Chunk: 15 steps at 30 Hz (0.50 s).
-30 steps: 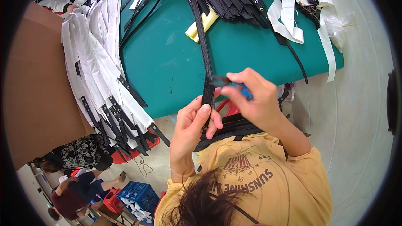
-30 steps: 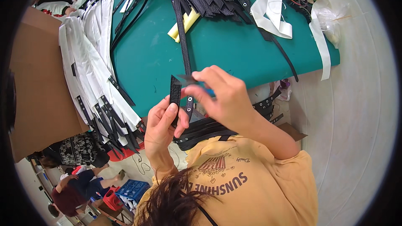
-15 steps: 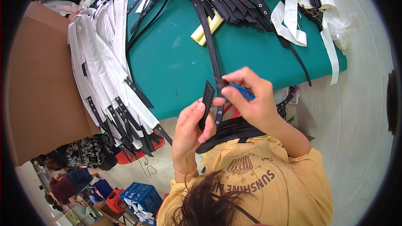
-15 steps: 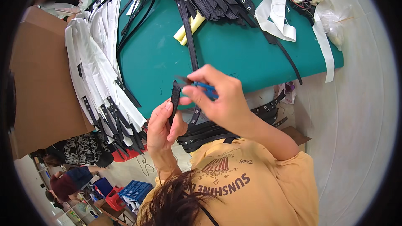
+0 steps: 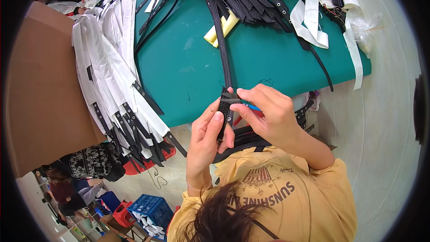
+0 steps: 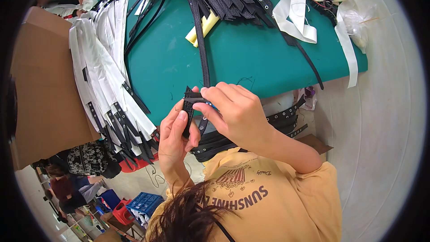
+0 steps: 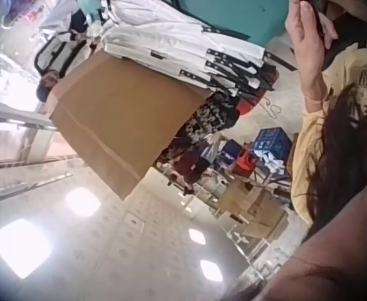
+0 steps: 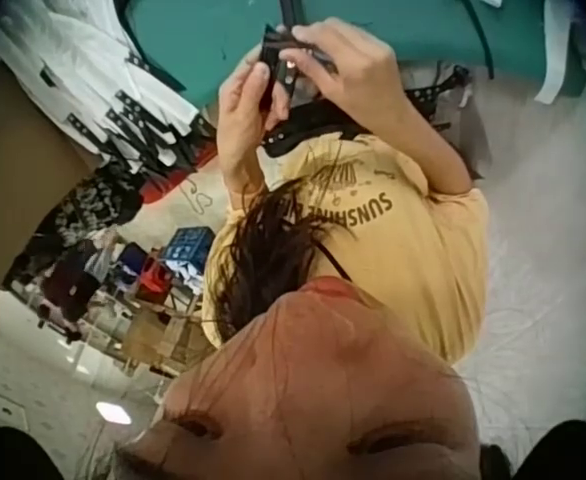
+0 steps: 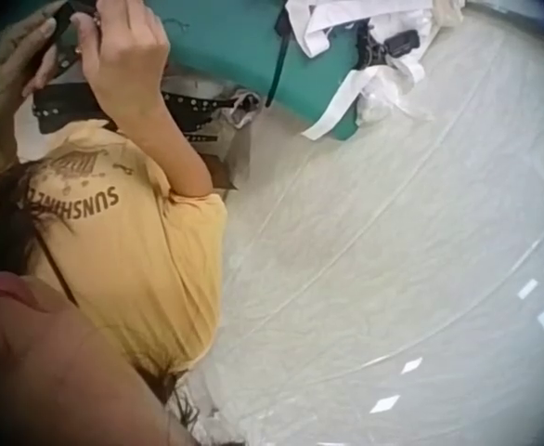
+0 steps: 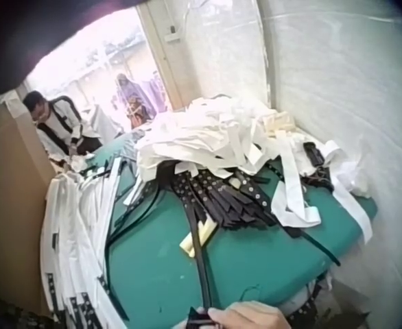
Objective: Finishing and assembling belts by trimming straps and attaching components.
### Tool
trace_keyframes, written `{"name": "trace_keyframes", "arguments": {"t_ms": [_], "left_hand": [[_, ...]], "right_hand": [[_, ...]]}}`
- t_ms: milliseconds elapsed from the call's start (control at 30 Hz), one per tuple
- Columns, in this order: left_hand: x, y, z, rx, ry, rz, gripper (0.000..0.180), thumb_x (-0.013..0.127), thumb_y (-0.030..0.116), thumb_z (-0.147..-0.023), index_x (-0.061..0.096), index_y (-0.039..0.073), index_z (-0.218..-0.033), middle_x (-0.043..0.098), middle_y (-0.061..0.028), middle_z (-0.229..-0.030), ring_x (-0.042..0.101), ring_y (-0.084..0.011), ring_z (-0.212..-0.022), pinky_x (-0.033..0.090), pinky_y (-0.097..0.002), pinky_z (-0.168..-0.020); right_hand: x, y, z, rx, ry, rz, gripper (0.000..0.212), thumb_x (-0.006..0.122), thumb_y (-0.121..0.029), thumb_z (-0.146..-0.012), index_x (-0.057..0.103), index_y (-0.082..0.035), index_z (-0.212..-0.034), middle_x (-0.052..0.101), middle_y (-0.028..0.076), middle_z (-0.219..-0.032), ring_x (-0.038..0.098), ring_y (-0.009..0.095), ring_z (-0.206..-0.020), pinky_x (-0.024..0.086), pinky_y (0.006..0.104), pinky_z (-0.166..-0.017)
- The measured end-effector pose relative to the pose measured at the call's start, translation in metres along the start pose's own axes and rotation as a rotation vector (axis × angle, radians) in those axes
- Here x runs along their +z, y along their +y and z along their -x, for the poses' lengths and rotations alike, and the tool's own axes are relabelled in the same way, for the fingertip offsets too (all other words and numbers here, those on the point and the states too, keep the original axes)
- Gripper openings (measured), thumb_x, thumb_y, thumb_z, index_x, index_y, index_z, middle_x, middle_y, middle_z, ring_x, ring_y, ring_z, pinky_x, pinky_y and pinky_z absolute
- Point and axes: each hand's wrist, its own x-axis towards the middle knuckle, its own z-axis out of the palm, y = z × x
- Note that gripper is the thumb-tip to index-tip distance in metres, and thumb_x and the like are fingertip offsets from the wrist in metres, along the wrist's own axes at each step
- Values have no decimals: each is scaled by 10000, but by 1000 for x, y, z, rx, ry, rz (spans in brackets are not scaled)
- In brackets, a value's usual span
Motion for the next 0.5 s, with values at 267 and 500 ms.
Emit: {"name": "trace_keyframes", "arguments": {"t_ms": [267, 500], "left_hand": [[-1, 1, -3, -18, -2, -20, 401, 336, 167, -987, 409, 9, -1348, 510, -30, -525, 333, -38, -381, 256, -178, -372], [-14, -8, 0, 40, -31, 234, 353, 328, 199, -991, 461, -1, -1249, 432, -13, -485, 306, -60, -365, 253, -206, -371]], "right_hand": [[6, 3, 0, 114, 25, -133, 229, 748, -42, -732, 579, 0, -881, 600, 108, -731, 551, 173, -553, 424, 291, -465], [9, 26, -6, 517, 84, -799, 306, 624, -264, -886, 527, -22, -1045, 525, 7, -861, 423, 30, -630, 382, 179, -577]]}}
